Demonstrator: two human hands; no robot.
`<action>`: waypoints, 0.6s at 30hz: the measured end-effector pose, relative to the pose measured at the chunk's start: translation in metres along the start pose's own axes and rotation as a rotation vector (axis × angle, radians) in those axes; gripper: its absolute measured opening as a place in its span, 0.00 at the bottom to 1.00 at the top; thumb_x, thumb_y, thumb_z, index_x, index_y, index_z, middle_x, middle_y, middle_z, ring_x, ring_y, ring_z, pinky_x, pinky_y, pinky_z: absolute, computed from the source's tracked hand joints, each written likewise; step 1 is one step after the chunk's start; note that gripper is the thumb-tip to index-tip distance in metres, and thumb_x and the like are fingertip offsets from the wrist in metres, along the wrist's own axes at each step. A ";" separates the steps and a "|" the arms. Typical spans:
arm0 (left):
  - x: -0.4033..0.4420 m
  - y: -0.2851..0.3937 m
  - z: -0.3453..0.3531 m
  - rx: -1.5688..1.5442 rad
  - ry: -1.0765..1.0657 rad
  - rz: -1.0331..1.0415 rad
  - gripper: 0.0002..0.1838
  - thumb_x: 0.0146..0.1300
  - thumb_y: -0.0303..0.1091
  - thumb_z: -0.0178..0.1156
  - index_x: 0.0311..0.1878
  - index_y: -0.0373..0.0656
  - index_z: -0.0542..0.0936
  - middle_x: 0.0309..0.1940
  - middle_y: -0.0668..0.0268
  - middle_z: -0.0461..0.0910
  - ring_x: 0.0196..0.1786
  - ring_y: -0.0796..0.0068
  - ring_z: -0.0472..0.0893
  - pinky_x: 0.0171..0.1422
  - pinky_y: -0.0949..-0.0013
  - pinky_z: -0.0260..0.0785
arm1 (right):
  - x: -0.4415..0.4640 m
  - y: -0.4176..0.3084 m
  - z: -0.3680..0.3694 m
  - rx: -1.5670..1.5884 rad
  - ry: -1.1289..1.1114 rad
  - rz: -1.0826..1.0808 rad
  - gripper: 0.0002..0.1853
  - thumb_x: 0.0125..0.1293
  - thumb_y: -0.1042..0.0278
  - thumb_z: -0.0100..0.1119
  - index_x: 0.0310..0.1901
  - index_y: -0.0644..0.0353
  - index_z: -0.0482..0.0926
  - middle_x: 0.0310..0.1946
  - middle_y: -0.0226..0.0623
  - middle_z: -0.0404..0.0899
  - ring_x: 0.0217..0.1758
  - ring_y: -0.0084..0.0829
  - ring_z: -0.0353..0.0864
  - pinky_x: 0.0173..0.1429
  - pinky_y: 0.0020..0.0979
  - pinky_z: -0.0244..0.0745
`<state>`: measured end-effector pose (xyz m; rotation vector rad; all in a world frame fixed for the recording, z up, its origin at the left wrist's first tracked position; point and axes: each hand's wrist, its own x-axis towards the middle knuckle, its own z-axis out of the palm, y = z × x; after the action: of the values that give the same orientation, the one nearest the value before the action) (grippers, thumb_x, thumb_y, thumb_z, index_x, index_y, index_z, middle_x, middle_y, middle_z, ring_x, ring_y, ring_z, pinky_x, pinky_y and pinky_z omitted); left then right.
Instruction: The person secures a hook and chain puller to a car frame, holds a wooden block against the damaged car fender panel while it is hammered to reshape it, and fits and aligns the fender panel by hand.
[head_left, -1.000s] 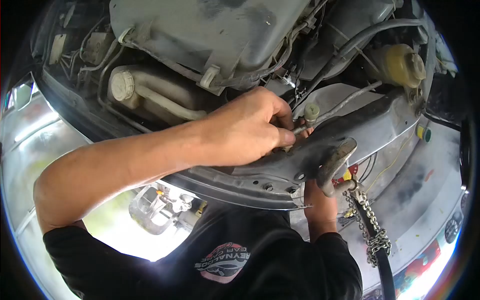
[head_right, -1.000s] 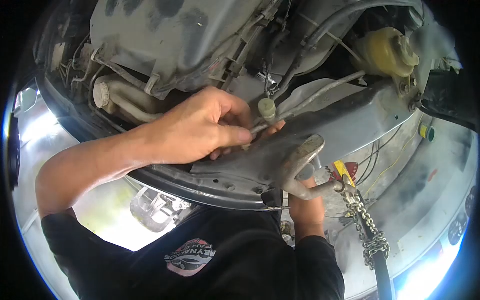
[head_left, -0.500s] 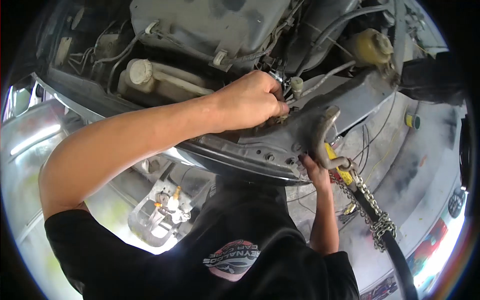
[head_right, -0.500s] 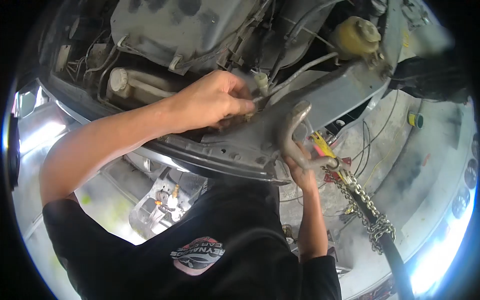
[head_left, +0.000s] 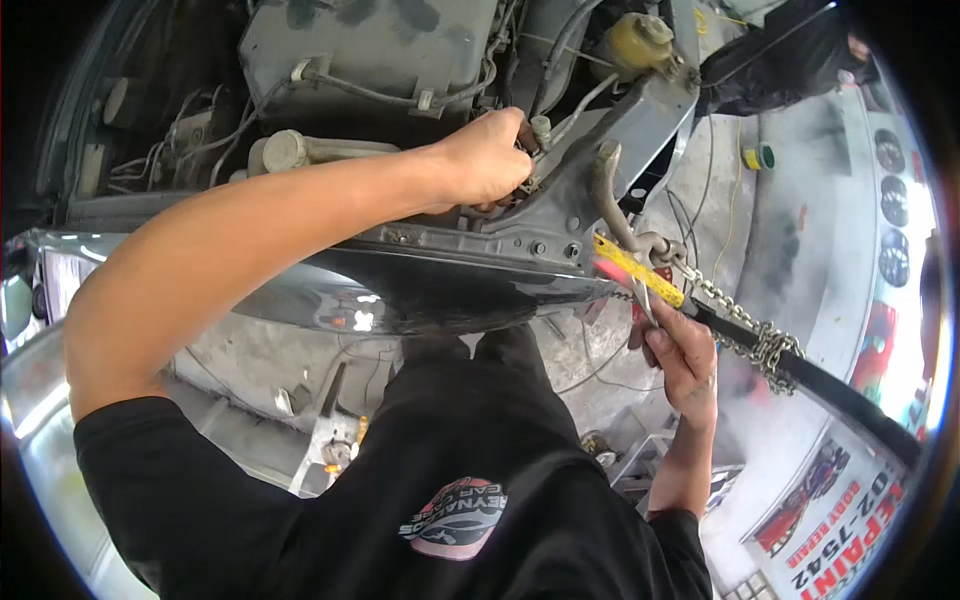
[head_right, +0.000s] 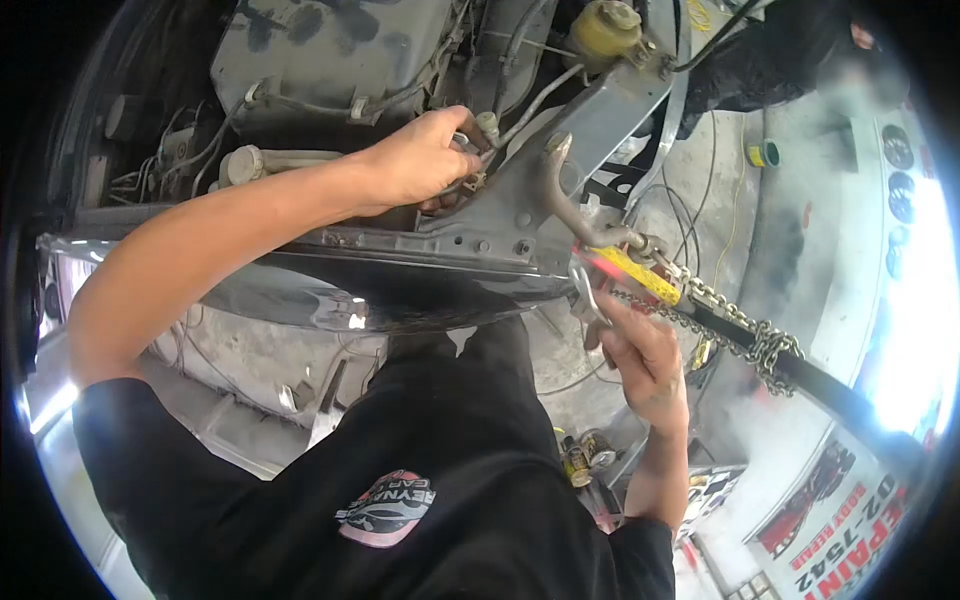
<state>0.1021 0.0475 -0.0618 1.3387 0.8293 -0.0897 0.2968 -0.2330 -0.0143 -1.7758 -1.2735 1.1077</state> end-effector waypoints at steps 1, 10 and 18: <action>0.000 0.001 0.001 0.019 0.037 0.009 0.14 0.74 0.28 0.57 0.59 0.35 0.72 0.31 0.66 0.78 0.27 0.80 0.73 0.26 0.70 0.64 | 0.006 -0.011 0.008 -0.152 0.050 -0.094 0.18 0.70 0.80 0.55 0.61 0.67 0.80 0.30 0.41 0.83 0.31 0.31 0.83 0.40 0.31 0.76; -0.009 -0.003 -0.007 -0.037 -0.077 0.070 0.12 0.73 0.27 0.58 0.56 0.35 0.78 0.30 0.66 0.78 0.28 0.80 0.74 0.30 0.70 0.67 | 0.050 -0.065 0.037 -0.489 0.254 -0.197 0.15 0.69 0.83 0.56 0.55 0.63 0.82 0.31 0.45 0.80 0.32 0.42 0.83 0.39 0.34 0.75; -0.004 -0.014 -0.009 0.303 -0.015 0.336 0.14 0.64 0.22 0.62 0.53 0.31 0.82 0.30 0.63 0.83 0.30 0.77 0.79 0.36 0.68 0.71 | 0.066 -0.059 0.048 -0.526 0.213 -0.185 0.14 0.67 0.80 0.59 0.53 0.62 0.83 0.32 0.45 0.80 0.32 0.44 0.83 0.38 0.38 0.76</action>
<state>0.0878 0.0503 -0.0710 1.7446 0.5823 0.0409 0.2409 -0.1509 0.0019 -2.0275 -1.6551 0.4863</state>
